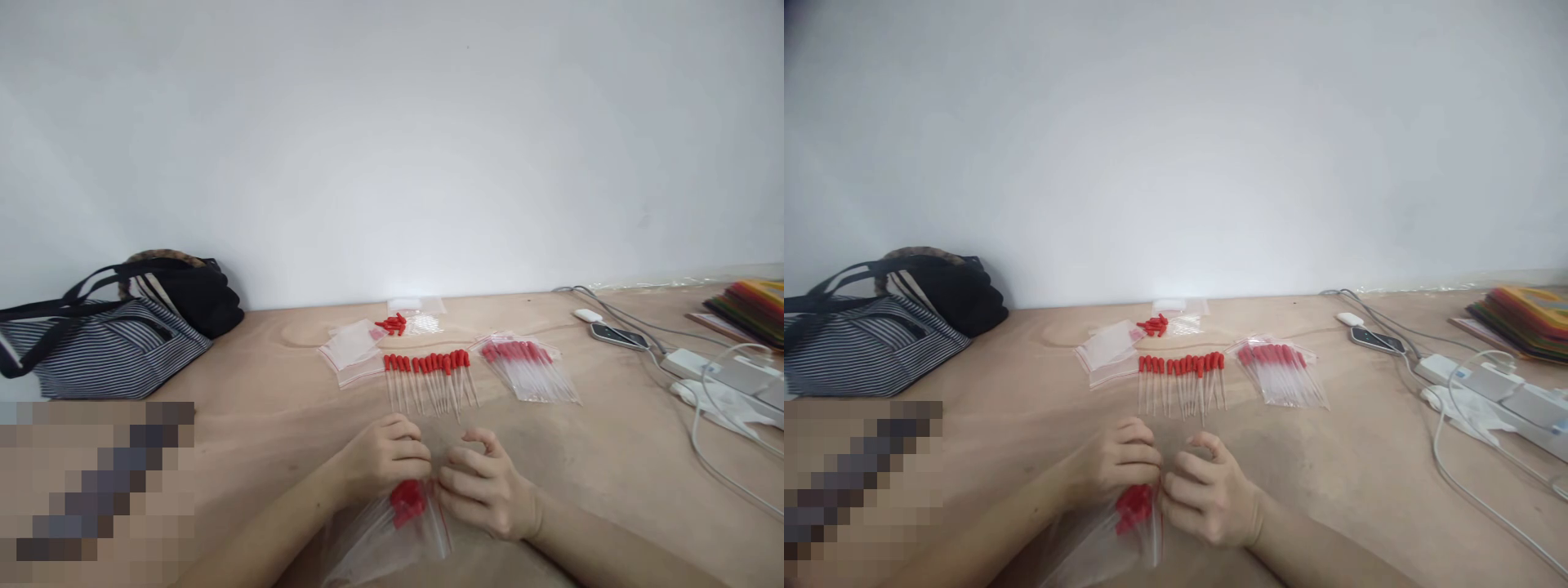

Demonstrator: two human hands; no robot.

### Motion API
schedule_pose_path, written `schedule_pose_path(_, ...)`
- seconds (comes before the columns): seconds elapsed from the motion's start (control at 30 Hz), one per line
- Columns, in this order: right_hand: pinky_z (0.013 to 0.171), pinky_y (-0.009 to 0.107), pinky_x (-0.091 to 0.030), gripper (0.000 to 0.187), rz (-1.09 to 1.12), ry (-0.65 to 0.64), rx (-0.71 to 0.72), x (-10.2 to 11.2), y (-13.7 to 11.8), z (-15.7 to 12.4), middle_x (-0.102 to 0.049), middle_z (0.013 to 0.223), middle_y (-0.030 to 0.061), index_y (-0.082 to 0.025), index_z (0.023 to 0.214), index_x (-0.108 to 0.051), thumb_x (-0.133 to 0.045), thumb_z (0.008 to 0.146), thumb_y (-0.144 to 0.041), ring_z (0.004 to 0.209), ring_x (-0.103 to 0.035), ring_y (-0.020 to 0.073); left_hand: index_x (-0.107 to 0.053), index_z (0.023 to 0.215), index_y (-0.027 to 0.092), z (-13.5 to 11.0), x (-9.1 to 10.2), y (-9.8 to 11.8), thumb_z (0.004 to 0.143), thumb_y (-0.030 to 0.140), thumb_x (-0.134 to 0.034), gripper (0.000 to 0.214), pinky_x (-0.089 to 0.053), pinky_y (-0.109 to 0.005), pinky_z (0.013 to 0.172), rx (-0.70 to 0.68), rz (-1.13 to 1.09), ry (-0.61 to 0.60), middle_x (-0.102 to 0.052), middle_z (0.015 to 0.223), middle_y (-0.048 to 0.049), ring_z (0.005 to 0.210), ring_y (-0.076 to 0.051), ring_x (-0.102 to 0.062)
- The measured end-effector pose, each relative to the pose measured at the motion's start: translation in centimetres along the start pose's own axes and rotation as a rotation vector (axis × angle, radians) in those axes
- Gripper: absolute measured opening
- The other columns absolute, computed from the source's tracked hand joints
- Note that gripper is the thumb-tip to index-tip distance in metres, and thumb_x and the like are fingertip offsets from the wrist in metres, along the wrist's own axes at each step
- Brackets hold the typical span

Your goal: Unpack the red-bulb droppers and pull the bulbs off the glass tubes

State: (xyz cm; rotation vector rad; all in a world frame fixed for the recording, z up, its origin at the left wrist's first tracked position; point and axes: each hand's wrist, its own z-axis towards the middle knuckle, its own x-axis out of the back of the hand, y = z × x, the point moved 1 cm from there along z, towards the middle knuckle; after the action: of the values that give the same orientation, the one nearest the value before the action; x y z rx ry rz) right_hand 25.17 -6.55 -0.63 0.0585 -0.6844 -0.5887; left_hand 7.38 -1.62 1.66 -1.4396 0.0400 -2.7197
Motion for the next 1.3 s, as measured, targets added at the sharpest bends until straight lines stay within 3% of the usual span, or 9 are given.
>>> schedule_pose_path(0.13, 0.089, 0.034, -0.025, 0.022, -0.031, -0.02, 0.007, -0.2, 0.0, -0.1, -0.063, 0.069, -0.0067, -0.021, 0.074, -0.059, -0.042, 0.086, -0.012, 0.076, -0.053, 0.0071, -0.059, 0.076, 0.02, 0.1, 0.4, -0.2, 0.085, 0.025, -0.048, 0.015, -0.039, -0.028, 0.075, 0.113, -0.165, -0.107, -0.065, 0.072, 0.0018, 0.075, -0.013, -0.051)
schedule_pose_path(0.23, 0.09, 0.034, -0.025, 0.02, -0.041, -0.012, 0.009, -0.4, 0.0, -0.4, -0.063, 0.069, -0.007, -0.02, 0.074, -0.058, -0.044, 0.085, -0.012, 0.076, -0.053, 0.0073, -0.058, 0.074, 0.02, 0.2, 0.3, -0.2, 0.087, 0.021, -0.043, 0.021, -0.037, -0.028, 0.075, 0.114, -0.179, -0.105, -0.064, 0.069, 0.002, 0.074, -0.013, -0.051)
schedule_pose_path(0.47, 0.09, 0.034, -0.026, 0.022, -0.023, -0.014, -0.037, -0.6, 0.1, -0.6, -0.062, 0.069, -0.0057, -0.017, 0.07, -0.056, -0.041, 0.084, -0.008, 0.073, -0.054, 0.0063, -0.053, 0.073, 0.016, 0.3, -0.5, -0.2, 0.088, 0.013, -0.031, 0.027, -0.038, -0.028, 0.072, 0.01, -0.038, -0.108, -0.063, 0.078, -0.001, 0.075, -0.013, -0.049)
schedule_pose_path(0.73, 0.09, 0.034, -0.025, 0.022, -0.026, -0.009, -0.054, -0.5, 0.1, -0.5, -0.06, 0.065, -0.0056, -0.016, 0.071, -0.056, -0.041, 0.084, -0.008, 0.07, -0.053, 0.0062, -0.054, 0.071, 0.014, 0.8, 0.0, 0.0, 0.087, 0.012, -0.041, 0.021, -0.039, -0.027, 0.08, -0.038, 0.162, -0.161, -0.058, 0.066, 0.0004, 0.074, -0.011, -0.05)
schedule_pose_path(1.03, 0.092, 0.036, -0.023, 0.014, 0.024, 0.028, -0.129, -0.1, 0.2, -0.4, -0.064, 0.07, -0.0066, -0.018, 0.079, -0.059, -0.046, 0.083, -0.012, 0.07, -0.052, 0.0069, -0.057, 0.075, 0.017, 0.9, 0.0, -0.3, 0.079, 0.012, -0.055, 0.007, -0.042, -0.028, 0.074, -0.114, 0.25, -0.034, -0.06, 0.065, 0.0035, 0.068, -0.01, -0.049)
schedule_pose_path(1.3, 0.093, 0.035, -0.023, 0.018, 0.027, 0.076, -0.142, -0.3, 0.0, -0.5, -0.064, 0.07, -0.0079, -0.02, 0.078, -0.059, -0.045, 0.084, -0.012, 0.071, -0.052, 0.0063, -0.057, 0.073, 0.018, 1.2, 0.2, 0.1, 0.079, 0.012, -0.055, 0.009, -0.042, -0.03, 0.076, -0.115, 0.284, -0.022, -0.06, 0.065, 0.0045, 0.067, -0.01, -0.049)
